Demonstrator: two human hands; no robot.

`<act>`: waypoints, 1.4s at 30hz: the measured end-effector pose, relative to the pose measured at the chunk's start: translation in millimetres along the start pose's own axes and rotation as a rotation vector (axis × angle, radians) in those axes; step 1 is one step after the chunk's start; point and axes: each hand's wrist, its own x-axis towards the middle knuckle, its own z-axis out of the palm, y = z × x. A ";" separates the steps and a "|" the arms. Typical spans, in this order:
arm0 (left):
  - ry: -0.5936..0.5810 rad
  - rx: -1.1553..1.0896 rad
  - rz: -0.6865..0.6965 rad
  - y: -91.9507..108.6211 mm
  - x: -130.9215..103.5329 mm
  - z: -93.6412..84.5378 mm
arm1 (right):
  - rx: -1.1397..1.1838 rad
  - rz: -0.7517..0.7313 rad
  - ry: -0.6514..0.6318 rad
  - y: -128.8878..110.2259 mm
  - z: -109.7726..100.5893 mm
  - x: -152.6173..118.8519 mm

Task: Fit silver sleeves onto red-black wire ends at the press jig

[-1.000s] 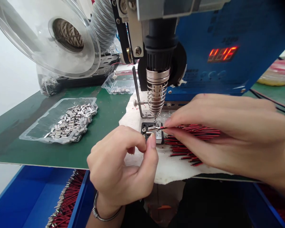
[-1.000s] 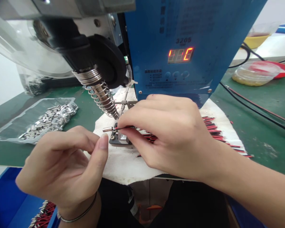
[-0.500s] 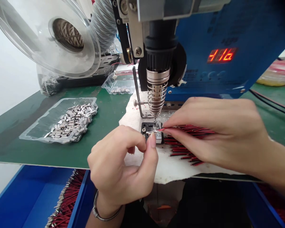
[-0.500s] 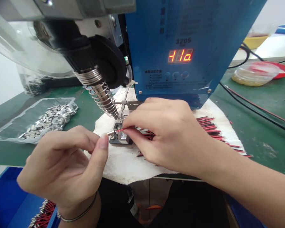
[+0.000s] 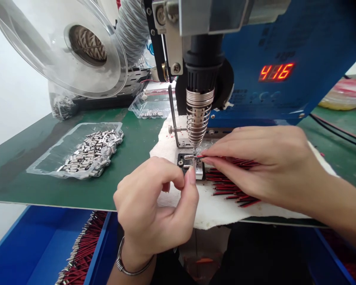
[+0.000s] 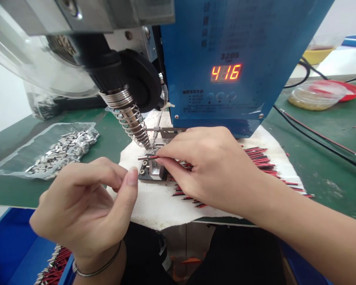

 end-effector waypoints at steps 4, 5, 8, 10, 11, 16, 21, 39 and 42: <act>-0.007 -0.005 0.005 -0.2 0.8 -0.5 | -0.017 -0.010 0.020 0.0 -1.4 1.0; -0.008 -0.007 0.005 -0.2 1.0 -0.5 | -0.022 -0.010 0.022 -0.2 -1.7 1.3; -0.007 -0.014 0.002 0.0 1.7 -0.2 | -0.039 -0.007 0.032 -1.5 -1.4 1.9; -0.007 -0.014 0.001 0.1 1.6 0.1 | -0.048 0.004 0.035 -2.2 -0.5 2.1; -0.007 -0.012 0.001 0.2 1.4 0.3 | -0.050 0.011 0.034 -2.4 -0.1 2.2; -0.002 -0.012 -0.004 0.3 -0.2 1.0 | -0.063 0.023 0.030 -0.9 1.0 1.6; -0.009 -0.019 -0.006 0.7 0.3 1.6 | -0.069 0.013 0.052 0.7 0.8 1.7; -0.011 -0.007 -0.002 0.6 0.1 0.8 | -0.093 0.033 0.055 -0.2 0.2 1.9; -0.015 -0.002 0.001 0.5 0.3 0.9 | -0.095 0.033 0.058 -0.3 0.9 2.0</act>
